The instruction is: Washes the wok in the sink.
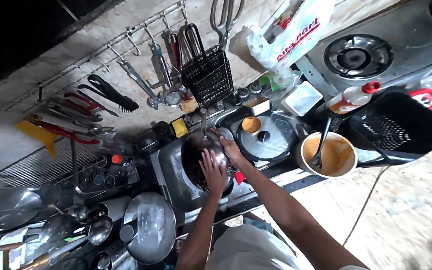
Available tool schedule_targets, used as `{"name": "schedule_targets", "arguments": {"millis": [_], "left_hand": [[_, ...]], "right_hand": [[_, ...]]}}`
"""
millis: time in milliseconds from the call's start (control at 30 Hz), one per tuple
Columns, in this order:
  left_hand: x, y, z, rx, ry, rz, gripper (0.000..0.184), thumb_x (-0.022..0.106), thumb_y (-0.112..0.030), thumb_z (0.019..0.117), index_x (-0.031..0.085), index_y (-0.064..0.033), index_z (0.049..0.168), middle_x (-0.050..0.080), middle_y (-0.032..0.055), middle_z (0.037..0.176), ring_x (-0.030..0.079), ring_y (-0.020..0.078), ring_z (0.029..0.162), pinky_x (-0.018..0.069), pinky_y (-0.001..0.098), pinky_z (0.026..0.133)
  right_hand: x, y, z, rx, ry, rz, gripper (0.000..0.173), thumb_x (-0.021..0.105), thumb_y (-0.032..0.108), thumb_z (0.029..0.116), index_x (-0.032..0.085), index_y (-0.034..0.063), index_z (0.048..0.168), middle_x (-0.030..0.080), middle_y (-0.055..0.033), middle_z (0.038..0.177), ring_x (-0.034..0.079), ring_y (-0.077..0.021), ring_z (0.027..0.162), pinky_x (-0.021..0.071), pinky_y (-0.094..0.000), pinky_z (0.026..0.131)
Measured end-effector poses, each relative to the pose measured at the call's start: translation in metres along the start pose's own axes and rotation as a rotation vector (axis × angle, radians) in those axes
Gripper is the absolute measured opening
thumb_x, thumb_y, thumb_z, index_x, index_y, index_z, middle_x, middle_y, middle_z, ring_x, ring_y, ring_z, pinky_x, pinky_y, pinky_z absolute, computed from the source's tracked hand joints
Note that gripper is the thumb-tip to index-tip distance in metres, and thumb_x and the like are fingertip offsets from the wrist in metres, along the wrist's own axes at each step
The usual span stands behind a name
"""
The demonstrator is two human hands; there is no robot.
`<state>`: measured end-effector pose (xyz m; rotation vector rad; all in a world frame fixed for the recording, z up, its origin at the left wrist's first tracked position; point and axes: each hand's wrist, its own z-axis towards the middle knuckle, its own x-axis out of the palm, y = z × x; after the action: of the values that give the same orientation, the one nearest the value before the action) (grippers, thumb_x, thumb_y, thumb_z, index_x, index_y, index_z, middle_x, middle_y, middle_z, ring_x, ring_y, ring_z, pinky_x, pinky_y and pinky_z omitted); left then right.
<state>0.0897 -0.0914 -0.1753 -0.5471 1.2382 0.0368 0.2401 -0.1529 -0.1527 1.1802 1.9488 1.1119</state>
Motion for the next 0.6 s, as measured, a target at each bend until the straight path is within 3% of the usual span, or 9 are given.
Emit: {"name": "schedule_targets", "arguments": {"millis": [67, 133, 233, 300, 367, 433, 500, 600], "left_hand": [[0.008, 0.012, -0.050, 0.028, 0.015, -0.010, 0.072, 0.039, -0.058, 0.1041, 0.039, -0.0113, 0.158, 0.025, 0.0214, 0.167, 0.021, 0.0371, 0.156, 0.0144, 0.0630, 0.126], [0.020, 0.033, -0.085, -0.100, -0.020, -0.114, 0.077, 0.036, -0.064, 0.1019, 0.041, -0.0106, 0.157, 0.019, 0.0268, 0.167, 0.015, 0.0428, 0.156, 0.0121, 0.0619, 0.127], [0.028, 0.050, -0.102, -0.487, -0.111, -0.447, 0.074, 0.026, -0.049, 0.1084, 0.019, 0.0011, 0.162, 0.008, 0.0233, 0.170, 0.011, 0.0351, 0.158, 0.0167, 0.0490, 0.129], [0.031, 0.060, -0.094, -0.798, -0.190, -0.717, 0.066, 0.025, -0.042, 0.1120, 0.015, -0.0012, 0.163, 0.017, 0.0205, 0.169, 0.020, 0.0298, 0.157, 0.0195, 0.0447, 0.128], [0.030, 0.070, -0.080, -0.978, -0.222, -0.919, 0.061, 0.020, -0.040, 0.1133, 0.019, -0.0033, 0.163, 0.023, 0.0193, 0.168, 0.026, 0.0281, 0.155, 0.0212, 0.0444, 0.127], [0.028, 0.077, -0.067, -1.062, -0.235, -1.061, 0.063, 0.015, -0.045, 0.1125, 0.027, -0.0066, 0.161, 0.034, 0.0172, 0.163, 0.035, 0.0267, 0.150, 0.0298, 0.0476, 0.123], [0.028, 0.079, -0.056, -1.158, -0.247, -1.175, 0.069, 0.012, -0.057, 0.1093, 0.041, -0.0126, 0.154, 0.051, 0.0152, 0.151, 0.051, 0.0280, 0.137, 0.0444, 0.0545, 0.110], [0.031, 0.058, -0.053, -1.324, -0.342, -1.140, 0.069, 0.017, -0.058, 0.1084, 0.052, -0.0114, 0.145, 0.060, 0.0175, 0.139, 0.059, 0.0336, 0.125, 0.0499, 0.0605, 0.099]], "right_hand": [[0.000, 0.001, -0.001, 0.009, 0.000, 0.001, 0.062, 0.042, 0.059, 0.1060, 0.073, 0.0051, 0.102, 0.071, -0.0159, 0.096, 0.069, -0.0263, 0.093, 0.0559, -0.0509, 0.087], [-0.001, 0.003, -0.005, 0.024, -0.008, -0.002, 0.063, 0.042, 0.059, 0.1059, 0.073, 0.0048, 0.103, 0.072, -0.0161, 0.097, 0.069, -0.0267, 0.094, 0.0556, -0.0512, 0.087], [-0.001, -0.001, -0.007, 0.027, -0.007, 0.008, 0.065, 0.041, 0.062, 0.1053, 0.073, 0.0054, 0.098, 0.071, -0.0151, 0.092, 0.069, -0.0258, 0.088, 0.0570, -0.0504, 0.082], [-0.001, -0.003, -0.007, 0.024, -0.008, 0.029, 0.065, 0.041, 0.062, 0.1049, 0.072, 0.0053, 0.095, 0.070, -0.0144, 0.088, 0.068, -0.0250, 0.084, 0.0568, -0.0493, 0.079], [-0.001, -0.005, -0.011, 0.019, -0.019, 0.045, 0.065, 0.042, 0.063, 0.1045, 0.070, 0.0055, 0.090, 0.067, -0.0130, 0.082, 0.067, -0.0238, 0.078, 0.0562, -0.0475, 0.074], [-0.001, -0.005, -0.014, 0.010, -0.026, 0.060, 0.064, 0.043, 0.062, 0.1046, 0.069, 0.0057, 0.088, 0.066, -0.0120, 0.079, 0.066, -0.0227, 0.076, 0.0560, -0.0463, 0.072], [-0.001, -0.002, -0.018, -0.001, -0.036, 0.074, 0.063, 0.042, 0.060, 0.1056, 0.069, 0.0055, 0.088, 0.066, -0.0116, 0.080, 0.066, -0.0220, 0.077, 0.0563, -0.0460, 0.073], [0.000, -0.003, -0.024, -0.005, -0.060, 0.087, 0.063, 0.042, 0.059, 0.1060, 0.068, 0.0059, 0.084, 0.065, -0.0105, 0.077, 0.064, -0.0217, 0.074, 0.0547, -0.0451, 0.071]]}}
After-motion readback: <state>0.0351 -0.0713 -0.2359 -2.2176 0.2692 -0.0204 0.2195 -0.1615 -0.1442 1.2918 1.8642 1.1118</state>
